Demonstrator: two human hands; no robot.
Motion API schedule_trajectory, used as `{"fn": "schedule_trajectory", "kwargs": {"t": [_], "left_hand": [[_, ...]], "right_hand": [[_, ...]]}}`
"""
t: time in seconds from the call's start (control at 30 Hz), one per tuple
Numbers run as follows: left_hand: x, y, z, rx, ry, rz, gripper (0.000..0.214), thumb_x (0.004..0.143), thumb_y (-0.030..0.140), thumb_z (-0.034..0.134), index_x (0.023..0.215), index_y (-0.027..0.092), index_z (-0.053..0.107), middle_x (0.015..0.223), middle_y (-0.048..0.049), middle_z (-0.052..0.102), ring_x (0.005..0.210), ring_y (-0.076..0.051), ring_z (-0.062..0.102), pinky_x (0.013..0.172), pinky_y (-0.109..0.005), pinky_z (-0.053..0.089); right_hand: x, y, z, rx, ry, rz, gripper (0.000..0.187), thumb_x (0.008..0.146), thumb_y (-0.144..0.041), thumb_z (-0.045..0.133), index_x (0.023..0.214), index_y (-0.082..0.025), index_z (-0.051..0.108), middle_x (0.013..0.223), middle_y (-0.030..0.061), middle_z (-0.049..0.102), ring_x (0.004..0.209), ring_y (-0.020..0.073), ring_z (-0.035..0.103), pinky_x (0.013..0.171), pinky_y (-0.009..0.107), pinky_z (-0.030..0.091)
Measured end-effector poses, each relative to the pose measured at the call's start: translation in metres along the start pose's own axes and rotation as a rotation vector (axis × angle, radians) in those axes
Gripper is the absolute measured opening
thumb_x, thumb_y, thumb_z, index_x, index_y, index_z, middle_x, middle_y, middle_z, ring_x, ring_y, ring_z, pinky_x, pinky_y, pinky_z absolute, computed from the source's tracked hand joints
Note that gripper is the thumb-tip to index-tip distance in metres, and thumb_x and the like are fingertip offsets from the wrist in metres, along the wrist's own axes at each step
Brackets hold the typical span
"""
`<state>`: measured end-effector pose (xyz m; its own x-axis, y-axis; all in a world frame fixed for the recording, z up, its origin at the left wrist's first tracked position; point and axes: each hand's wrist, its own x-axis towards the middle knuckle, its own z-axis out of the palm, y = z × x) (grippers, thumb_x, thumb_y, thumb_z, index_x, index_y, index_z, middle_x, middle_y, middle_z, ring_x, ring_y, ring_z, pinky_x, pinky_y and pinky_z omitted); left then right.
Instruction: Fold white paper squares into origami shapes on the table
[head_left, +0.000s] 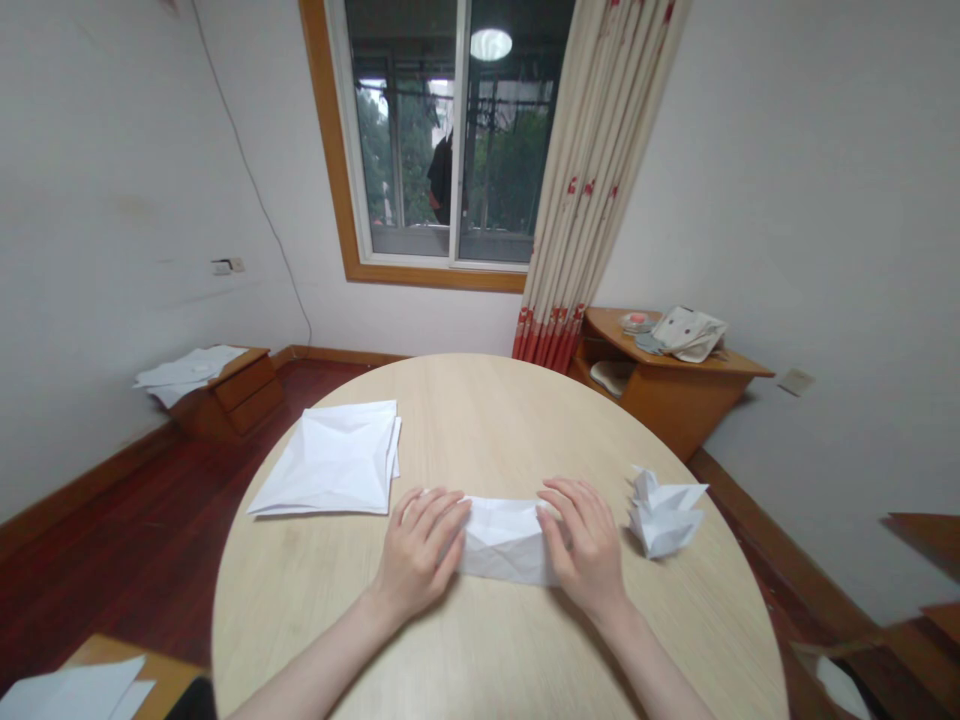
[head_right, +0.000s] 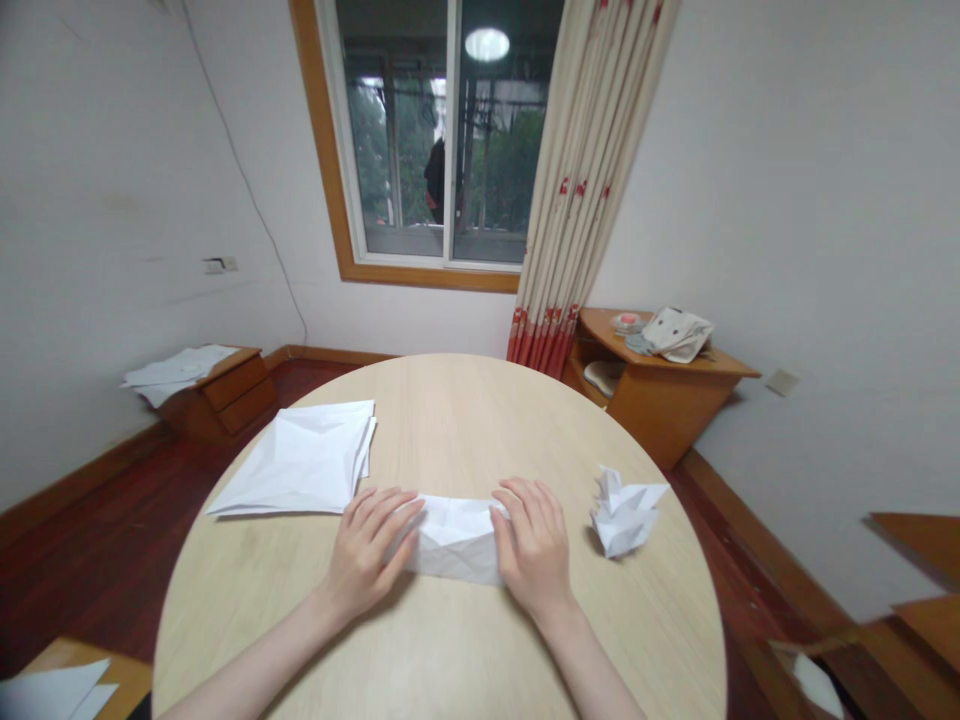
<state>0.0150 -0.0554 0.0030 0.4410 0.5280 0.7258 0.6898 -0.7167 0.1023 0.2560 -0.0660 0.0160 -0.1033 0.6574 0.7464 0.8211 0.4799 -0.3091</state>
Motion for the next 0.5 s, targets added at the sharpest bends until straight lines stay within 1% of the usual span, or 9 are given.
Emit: {"fn": "schedule_trajectory", "kwargs": {"t": [0.03, 0.07, 0.17, 0.3, 0.4, 0.5], "left_hand": [[-0.001, 0.003, 0.003, 0.006, -0.034, 0.014, 0.042, 0.09, 0.017, 0.045, 0.131, 0.02, 0.048, 0.123, -0.0091, 0.062, 0.117, -0.024, 0.053, 0.107, -0.043, 0.028], [-0.003, 0.005, 0.006, 0.014, -0.063, 0.009, 0.044, 0.091, 0.018, 0.044, 0.135, 0.019, 0.044, 0.127, -0.0096, 0.06, 0.12, -0.024, 0.051, 0.109, -0.043, 0.026], [-0.005, 0.009, 0.013, 0.022, -0.127, -0.003, 0.048, 0.092, 0.021, 0.043, 0.14, 0.018, 0.038, 0.133, -0.0116, 0.055, 0.127, -0.025, 0.045, 0.112, -0.046, 0.021], [-0.006, 0.008, 0.02, 0.02, -0.153, -0.051, 0.051, 0.092, 0.026, 0.044, 0.141, 0.016, 0.035, 0.137, -0.0138, 0.051, 0.131, -0.028, 0.041, 0.113, -0.051, 0.018], [-0.008, 0.005, 0.026, 0.014, -0.162, -0.082, 0.05, 0.093, 0.027, 0.045, 0.14, 0.015, 0.036, 0.138, -0.0148, 0.049, 0.132, -0.029, 0.04, 0.112, -0.053, 0.022], [-0.009, 0.003, 0.031, -0.011, -0.195, -0.103, 0.049, 0.092, 0.029, 0.047, 0.138, 0.014, 0.037, 0.138, -0.016, 0.048, 0.132, -0.03, 0.039, 0.11, -0.054, 0.026]], "right_hand": [[-0.002, -0.003, 0.003, -0.051, 0.025, -0.026, 0.019, 0.089, -0.023, 0.046, 0.102, -0.023, 0.06, 0.105, 0.0083, 0.066, 0.106, 0.0252, 0.058, 0.101, 0.048, 0.036], [-0.005, -0.005, 0.006, -0.099, 0.023, -0.038, 0.021, 0.089, -0.022, 0.046, 0.105, -0.024, 0.06, 0.107, 0.0076, 0.067, 0.109, 0.0255, 0.057, 0.104, 0.049, 0.033], [-0.015, -0.011, 0.014, -0.167, -0.021, -0.104, 0.028, 0.087, -0.019, 0.048, 0.112, -0.026, 0.059, 0.115, 0.0055, 0.066, 0.115, 0.0265, 0.054, 0.109, 0.05, 0.023], [-0.025, -0.015, 0.024, -0.19, -0.101, -0.156, 0.036, 0.087, -0.017, 0.048, 0.121, -0.027, 0.056, 0.121, 0.0037, 0.065, 0.121, 0.0274, 0.05, 0.111, 0.051, 0.012], [-0.025, -0.02, 0.03, -0.184, -0.127, -0.175, 0.037, 0.088, -0.016, 0.047, 0.122, -0.027, 0.056, 0.119, 0.0025, 0.067, 0.122, 0.0264, 0.05, 0.111, 0.05, 0.009], [-0.024, -0.025, 0.035, -0.144, -0.126, -0.146, 0.034, 0.089, -0.016, 0.046, 0.119, -0.025, 0.058, 0.117, 0.0032, 0.068, 0.12, 0.0258, 0.051, 0.109, 0.051, 0.011]]}}
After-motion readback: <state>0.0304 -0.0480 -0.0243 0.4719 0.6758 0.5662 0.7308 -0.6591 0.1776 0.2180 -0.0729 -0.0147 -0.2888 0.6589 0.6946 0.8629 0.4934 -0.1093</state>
